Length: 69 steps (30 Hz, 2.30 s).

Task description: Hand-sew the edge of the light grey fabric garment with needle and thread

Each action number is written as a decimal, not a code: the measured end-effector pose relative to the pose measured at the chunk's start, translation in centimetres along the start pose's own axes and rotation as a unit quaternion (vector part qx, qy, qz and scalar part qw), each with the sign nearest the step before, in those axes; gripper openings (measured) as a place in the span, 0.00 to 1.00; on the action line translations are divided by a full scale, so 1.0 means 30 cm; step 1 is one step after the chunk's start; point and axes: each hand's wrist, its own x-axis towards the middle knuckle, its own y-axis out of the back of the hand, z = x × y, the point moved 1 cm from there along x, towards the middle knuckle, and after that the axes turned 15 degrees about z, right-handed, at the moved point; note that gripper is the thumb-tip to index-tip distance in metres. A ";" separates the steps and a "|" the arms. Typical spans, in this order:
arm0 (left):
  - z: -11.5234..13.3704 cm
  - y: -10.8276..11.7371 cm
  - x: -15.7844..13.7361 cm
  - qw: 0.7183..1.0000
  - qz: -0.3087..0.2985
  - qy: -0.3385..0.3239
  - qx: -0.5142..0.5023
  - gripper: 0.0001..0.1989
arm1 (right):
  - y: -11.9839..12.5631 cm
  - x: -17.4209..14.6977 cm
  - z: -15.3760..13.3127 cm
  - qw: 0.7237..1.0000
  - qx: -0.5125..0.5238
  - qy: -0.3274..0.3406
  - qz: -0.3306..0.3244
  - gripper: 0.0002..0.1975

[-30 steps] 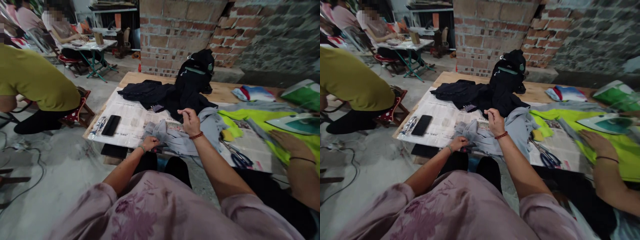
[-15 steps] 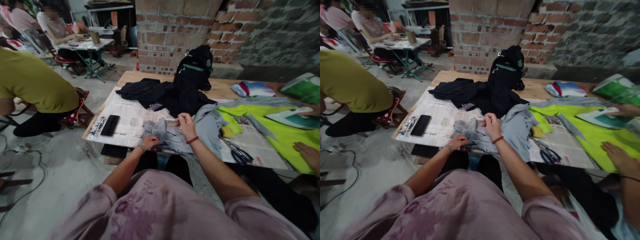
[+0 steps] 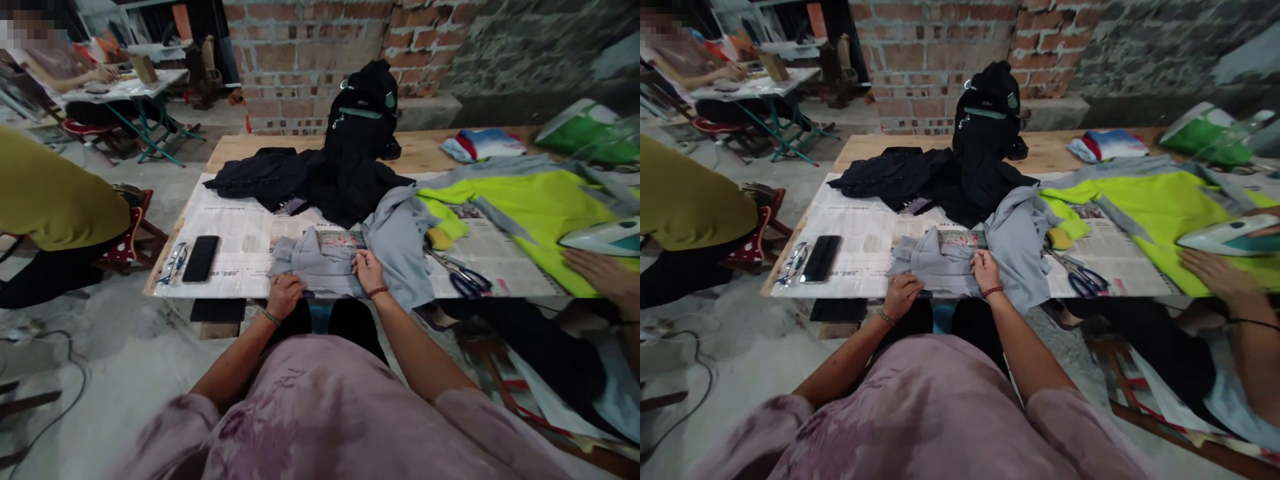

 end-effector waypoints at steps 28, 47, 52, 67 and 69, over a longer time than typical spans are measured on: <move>-0.007 -0.012 -0.015 0.999 -0.025 -0.026 0.004 0.10 | 0.467 -0.088 -0.494 0.948 0.317 0.016 0.034 0.03; 0.003 0.008 -0.004 0.999 -0.039 -0.009 -0.009 0.07 | 0.224 -0.389 -0.165 0.930 -0.091 -0.113 -0.339 0.10; 0.017 0.005 0.004 0.998 -0.054 0.012 -0.014 0.07 | 0.146 -0.432 -0.117 0.922 -0.129 0.011 -0.366 0.09; -0.004 -0.018 0.109 0.973 -0.131 0.166 -0.094 0.05 | -0.019 -0.430 -0.129 0.942 -0.118 0.017 -0.312 0.09; -0.009 -0.016 0.108 0.971 -0.135 0.167 -0.100 0.05 | -0.045 -0.427 -0.128 0.948 -0.113 0.010 -0.297 0.09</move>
